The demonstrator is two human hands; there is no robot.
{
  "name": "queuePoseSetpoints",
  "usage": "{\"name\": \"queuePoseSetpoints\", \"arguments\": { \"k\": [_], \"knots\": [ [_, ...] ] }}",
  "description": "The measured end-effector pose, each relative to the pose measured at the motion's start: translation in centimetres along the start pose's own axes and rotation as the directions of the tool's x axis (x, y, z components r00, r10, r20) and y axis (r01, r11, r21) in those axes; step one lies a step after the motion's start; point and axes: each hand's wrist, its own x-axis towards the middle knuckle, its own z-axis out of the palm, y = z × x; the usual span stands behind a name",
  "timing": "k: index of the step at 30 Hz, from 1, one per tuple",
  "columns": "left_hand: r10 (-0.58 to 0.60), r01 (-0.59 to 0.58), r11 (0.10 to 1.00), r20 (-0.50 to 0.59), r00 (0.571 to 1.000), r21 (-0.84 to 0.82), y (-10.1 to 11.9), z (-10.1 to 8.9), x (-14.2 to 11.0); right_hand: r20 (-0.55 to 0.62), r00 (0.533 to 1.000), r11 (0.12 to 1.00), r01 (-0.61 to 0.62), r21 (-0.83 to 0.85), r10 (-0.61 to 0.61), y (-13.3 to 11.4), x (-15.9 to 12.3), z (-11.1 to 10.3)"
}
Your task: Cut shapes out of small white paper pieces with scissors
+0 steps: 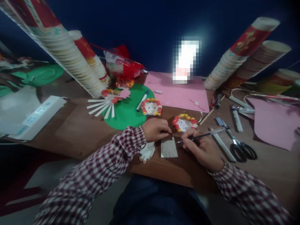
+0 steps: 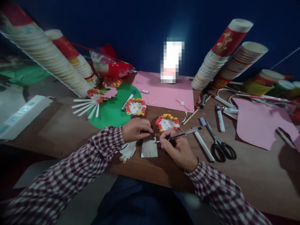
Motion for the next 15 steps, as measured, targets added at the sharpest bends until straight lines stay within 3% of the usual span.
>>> {"name": "queuePoseSetpoints", "arguments": {
  "k": [2, 4, 7, 9, 11, 15],
  "knots": [
    [-0.009, 0.008, 0.998, -0.017, 1.0, -0.056, 0.1, 0.0, 0.0, -0.042, 0.999, 0.998, 0.007, 0.057, -0.005, 0.2, 0.0, 0.0],
    [-0.037, 0.03, 0.991, -0.052, 0.998, -0.132, 0.3, -0.2, -0.2, -0.125, 0.99, 0.998, 0.066, 0.007, -0.064, 0.3, -0.2, -0.4],
    [-0.095, 0.069, 0.976, -0.12, 0.988, -0.207, 1.0, -1.2, -1.1, -0.219, 0.963, 0.961, 0.1, -0.256, -0.159, 0.6, -0.8, -1.7],
    [-0.144, 0.113, 0.978, -0.176, 0.974, -0.177, 2.0, -2.2, -2.1, -0.199, 0.954, 0.9, 0.123, -0.417, -0.222, 0.9, -1.6, -3.0],
    [-0.161, 0.137, 0.982, -0.211, 0.964, -0.127, 4.0, -3.2, -3.5, -0.081, 0.957, 0.791, 0.181, -0.585, -0.279, 1.4, -2.4, -4.2],
    [-0.047, -0.002, 0.982, -0.254, 0.966, -0.189, 10.0, -3.8, -7.1, 0.064, 0.96, 0.456, 0.187, -0.87, -0.273, 2.3, -3.5, -5.3]
  ]
}}
